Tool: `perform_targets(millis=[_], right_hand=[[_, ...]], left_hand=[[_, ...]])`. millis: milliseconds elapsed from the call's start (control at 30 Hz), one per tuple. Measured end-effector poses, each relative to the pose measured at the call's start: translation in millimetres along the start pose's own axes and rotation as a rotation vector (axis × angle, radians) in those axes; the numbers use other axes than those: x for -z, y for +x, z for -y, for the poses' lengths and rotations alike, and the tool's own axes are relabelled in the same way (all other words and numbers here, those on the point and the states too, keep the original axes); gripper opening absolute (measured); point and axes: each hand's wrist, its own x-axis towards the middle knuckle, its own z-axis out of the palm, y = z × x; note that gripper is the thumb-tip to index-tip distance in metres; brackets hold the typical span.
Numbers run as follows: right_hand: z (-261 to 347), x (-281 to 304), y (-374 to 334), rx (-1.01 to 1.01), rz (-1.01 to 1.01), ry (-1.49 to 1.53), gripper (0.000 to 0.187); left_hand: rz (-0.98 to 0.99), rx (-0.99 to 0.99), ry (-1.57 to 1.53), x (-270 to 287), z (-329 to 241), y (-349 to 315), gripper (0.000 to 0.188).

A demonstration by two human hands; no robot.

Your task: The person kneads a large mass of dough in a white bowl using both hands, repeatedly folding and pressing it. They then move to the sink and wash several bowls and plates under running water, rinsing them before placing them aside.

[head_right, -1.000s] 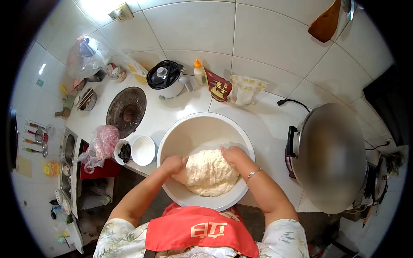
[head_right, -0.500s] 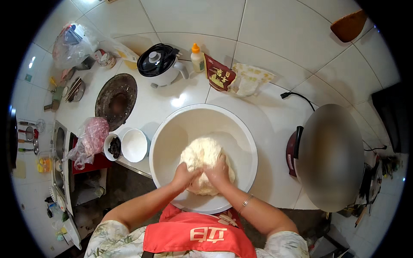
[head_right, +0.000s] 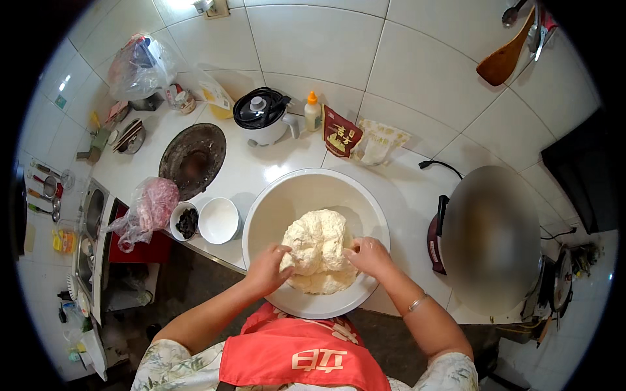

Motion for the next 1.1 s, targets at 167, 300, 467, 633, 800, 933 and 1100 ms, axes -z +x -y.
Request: perform_targets(millis=[167,300,467,633,800,933,1100], right_hand=[[-9.1,-60.1,55.3,0.108,0.294,-0.046,0.024],[10.2,-89.7,80.7,-0.023,0.172,-0.226,0.026],[18.9,-70.1,67.0,-0.007,0.265,-0.086,0.033],[-21.4,-8.9,24.0,-0.149,0.392,0.612,0.028],[-28.0,-12.1,41.7,-0.615,0.084,0.859,0.064],[-57.0,-63.3,52.3,-0.627,0.352,0.991,0.062],[-18.3,-41.7,40.8,-0.473,0.658,1.055,0.076]], left_hand=[[0.156,0.03,0.019,-51.5,12.8,22.9,0.017],[0.192,0.101,0.251,-64.6,25.6,66.2,0.017],[0.216,0.203,0.184,-59.4,15.4,56.6,0.02],[0.514,-0.08,-0.261,-0.1,18.3,12.5,0.058],[0.172,0.811,-1.009,-40.0,96.1,34.4,0.062],[0.334,0.916,-0.885,-60.9,79.9,36.8,0.058],[0.353,0.663,-1.08,-65.0,45.9,29.2,0.063]])
